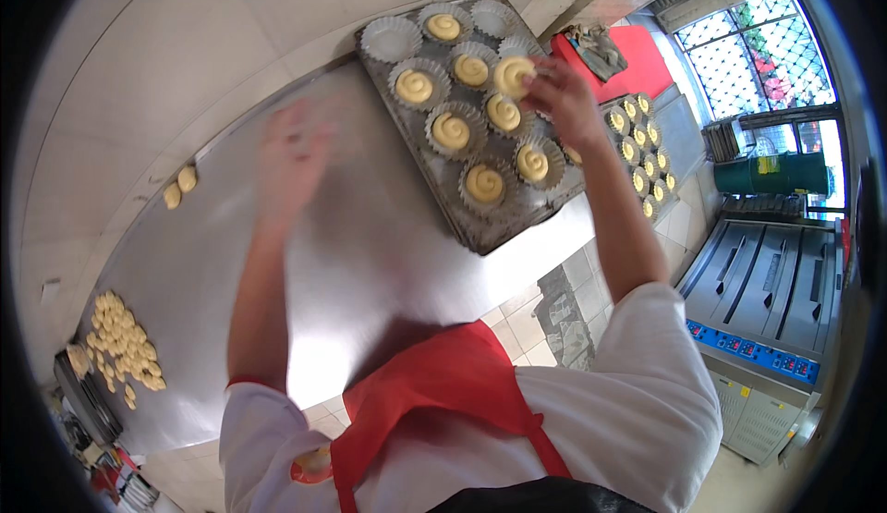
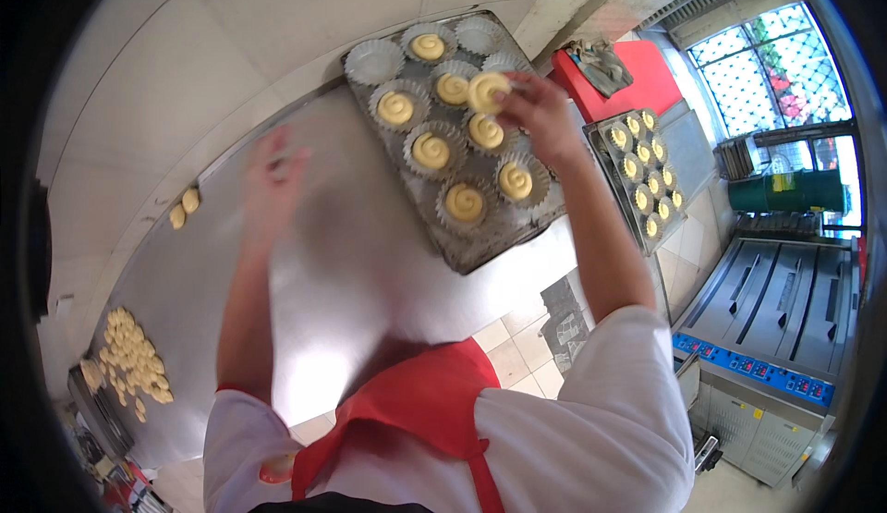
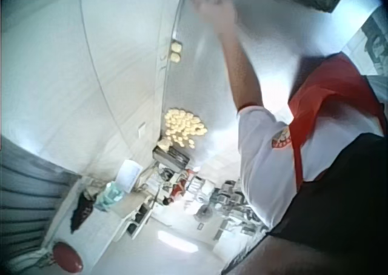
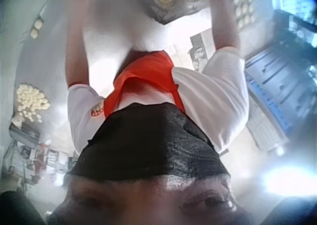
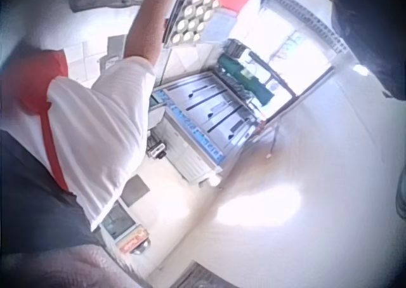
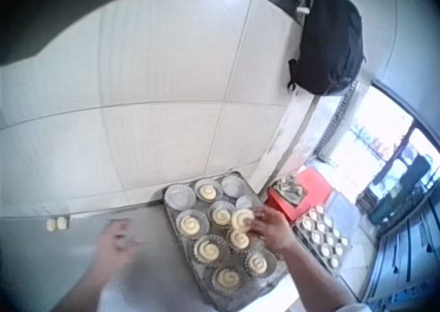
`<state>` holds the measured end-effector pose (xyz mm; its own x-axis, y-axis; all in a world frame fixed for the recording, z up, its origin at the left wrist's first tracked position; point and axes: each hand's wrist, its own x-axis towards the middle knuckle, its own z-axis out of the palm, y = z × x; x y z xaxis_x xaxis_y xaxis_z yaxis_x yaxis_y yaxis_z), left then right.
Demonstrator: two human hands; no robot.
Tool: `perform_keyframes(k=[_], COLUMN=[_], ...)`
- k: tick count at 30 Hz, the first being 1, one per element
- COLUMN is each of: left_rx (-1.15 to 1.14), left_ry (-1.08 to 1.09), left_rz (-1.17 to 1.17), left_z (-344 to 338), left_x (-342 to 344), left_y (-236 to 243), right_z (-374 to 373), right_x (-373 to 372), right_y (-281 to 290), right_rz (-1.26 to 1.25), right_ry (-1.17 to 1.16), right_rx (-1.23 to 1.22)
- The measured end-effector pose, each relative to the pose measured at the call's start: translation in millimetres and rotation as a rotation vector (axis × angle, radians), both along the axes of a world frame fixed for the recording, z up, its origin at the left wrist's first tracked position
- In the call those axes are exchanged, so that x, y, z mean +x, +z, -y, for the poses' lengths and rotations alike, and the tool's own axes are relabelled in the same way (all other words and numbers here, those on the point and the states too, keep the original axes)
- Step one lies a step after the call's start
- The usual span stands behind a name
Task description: The person rolls small pieces of dough into long strips by hand on a metal table, curls them into spiral shapes, and places each one into a paper cupcake liner on a baking tray.
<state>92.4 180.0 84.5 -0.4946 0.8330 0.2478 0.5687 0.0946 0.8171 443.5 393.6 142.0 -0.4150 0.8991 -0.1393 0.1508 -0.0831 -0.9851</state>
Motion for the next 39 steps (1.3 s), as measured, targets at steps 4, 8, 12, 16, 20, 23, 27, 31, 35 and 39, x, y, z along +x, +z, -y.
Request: perform_keyframes(k=[4,8,12,16,20,23,27,31,35,39], left_rx=[-0.427,-0.87,-0.943,-0.89,-0.725,-0.346,0.039,0.092,-0.075,0.034], left_ry=[0.285,0.306,0.257,0.301,0.245,0.155,-0.067,-0.029,0.166,0.316], left_rz=[-0.714,-0.723,-0.784,-0.928,-0.772,-0.527,0.286,0.708,0.559,0.482], left_z=[64.6,53.8,56.9,103.0,118.2,160.7,270.3,368.9,448.1,494.0], left_x=[-209.1,-229.6,-231.6,-267.9,-265.6,-182.4,-46.2,8.7,37.7,24.1], left_y=[-104.8,-103.4,-97.8,-115.2,-99.3,-52.4,-20.2,-67.4,-119.7,-120.2], right_z=[-127.8,-133.9,-59.3,64.9,218.3,315.2,402.4,443.2,495.1,537.6], right_x=[-11.8,-7.7,-12.3,-40.2,-85.2,-136.3,-195.4,-178.2,-150.1,-132.4], right_y=[-21.2,-43.3,-10.1,19.5,-21.8,-52.2,-57.2,-72.3,-159.2,-190.2], right_rz=[0.369,0.987,1.095,0.764,0.351,0.212,0.175,0.112,0.525,0.813], right_ry=[0.22,0.284,0.035,0.0,0.281,0.418,0.244,0.668,0.68,0.845], right_rx=[0.079,0.486,0.808,0.536,0.388,0.475,0.763,0.186,0.653,0.919])
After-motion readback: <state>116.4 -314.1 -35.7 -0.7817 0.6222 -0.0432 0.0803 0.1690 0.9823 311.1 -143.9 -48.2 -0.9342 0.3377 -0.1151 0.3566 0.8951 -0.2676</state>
